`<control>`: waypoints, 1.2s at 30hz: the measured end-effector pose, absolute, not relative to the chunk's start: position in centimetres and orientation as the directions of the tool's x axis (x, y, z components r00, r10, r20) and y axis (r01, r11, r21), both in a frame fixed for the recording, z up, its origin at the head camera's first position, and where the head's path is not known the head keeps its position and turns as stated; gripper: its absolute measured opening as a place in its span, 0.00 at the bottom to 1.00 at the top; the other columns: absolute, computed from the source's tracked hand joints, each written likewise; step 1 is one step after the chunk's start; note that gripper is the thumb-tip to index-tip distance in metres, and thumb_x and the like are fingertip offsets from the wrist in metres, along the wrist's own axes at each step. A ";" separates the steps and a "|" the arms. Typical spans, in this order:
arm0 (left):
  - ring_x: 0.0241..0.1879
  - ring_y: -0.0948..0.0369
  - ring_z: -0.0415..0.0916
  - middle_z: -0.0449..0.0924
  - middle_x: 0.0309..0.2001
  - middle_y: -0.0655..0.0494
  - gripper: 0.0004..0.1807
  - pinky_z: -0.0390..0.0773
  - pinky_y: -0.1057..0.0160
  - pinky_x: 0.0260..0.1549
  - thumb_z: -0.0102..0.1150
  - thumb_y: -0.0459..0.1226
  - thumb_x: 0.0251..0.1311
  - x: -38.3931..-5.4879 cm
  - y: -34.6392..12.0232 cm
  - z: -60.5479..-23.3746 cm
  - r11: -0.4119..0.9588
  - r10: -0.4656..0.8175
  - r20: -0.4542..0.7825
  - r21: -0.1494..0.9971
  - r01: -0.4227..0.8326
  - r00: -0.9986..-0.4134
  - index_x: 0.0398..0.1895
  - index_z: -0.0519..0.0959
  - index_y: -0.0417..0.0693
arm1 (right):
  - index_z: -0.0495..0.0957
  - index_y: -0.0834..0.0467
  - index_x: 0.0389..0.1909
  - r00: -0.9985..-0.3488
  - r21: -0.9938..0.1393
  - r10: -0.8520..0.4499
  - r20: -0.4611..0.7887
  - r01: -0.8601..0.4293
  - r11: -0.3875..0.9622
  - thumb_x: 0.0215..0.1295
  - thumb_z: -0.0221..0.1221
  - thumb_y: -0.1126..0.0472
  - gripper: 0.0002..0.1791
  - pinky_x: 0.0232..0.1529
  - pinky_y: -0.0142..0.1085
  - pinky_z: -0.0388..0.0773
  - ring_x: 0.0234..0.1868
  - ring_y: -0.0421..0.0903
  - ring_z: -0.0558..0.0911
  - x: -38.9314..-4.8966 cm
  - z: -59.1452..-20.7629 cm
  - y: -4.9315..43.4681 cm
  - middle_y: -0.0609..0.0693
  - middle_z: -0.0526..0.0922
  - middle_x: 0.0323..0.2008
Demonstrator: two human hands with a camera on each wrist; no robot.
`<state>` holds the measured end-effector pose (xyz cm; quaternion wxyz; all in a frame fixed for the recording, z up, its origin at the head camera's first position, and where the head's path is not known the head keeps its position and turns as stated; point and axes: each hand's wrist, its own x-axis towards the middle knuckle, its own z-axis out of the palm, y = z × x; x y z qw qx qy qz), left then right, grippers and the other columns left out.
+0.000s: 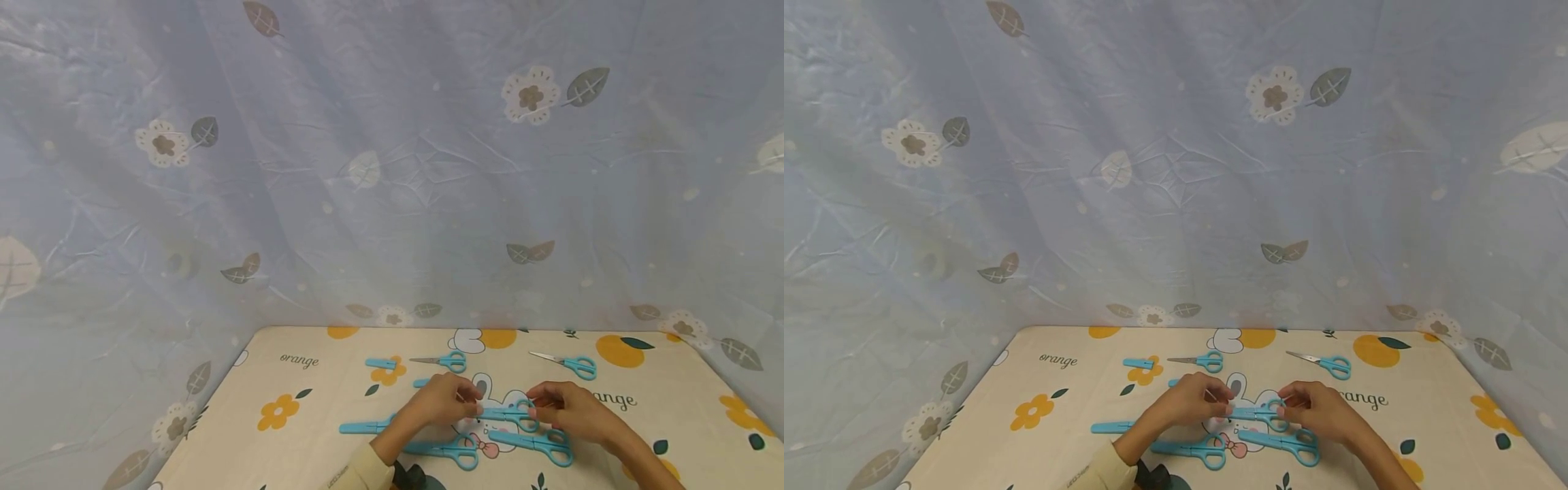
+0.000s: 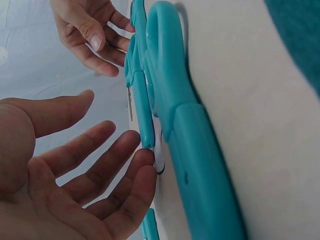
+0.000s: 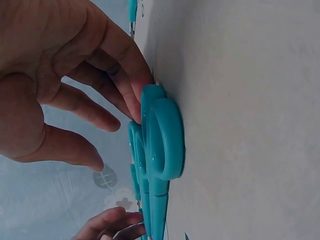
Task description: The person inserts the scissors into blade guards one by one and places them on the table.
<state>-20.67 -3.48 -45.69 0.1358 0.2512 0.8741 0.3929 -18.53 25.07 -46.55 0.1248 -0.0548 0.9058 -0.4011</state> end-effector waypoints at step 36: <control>0.54 0.63 0.87 0.90 0.58 0.53 0.22 0.83 0.69 0.50 0.71 0.44 0.70 -20.9 -5.4 -43.6 0.596 0.611 -0.074 0.699 0.396 -0.788 0.63 0.86 0.46 | 0.81 0.62 0.64 -0.958 -0.707 -0.209 -0.198 -0.009 0.707 0.73 0.68 0.53 0.25 0.55 0.50 0.85 0.52 0.48 0.85 -18.1 -45.5 25.4 0.52 0.88 0.54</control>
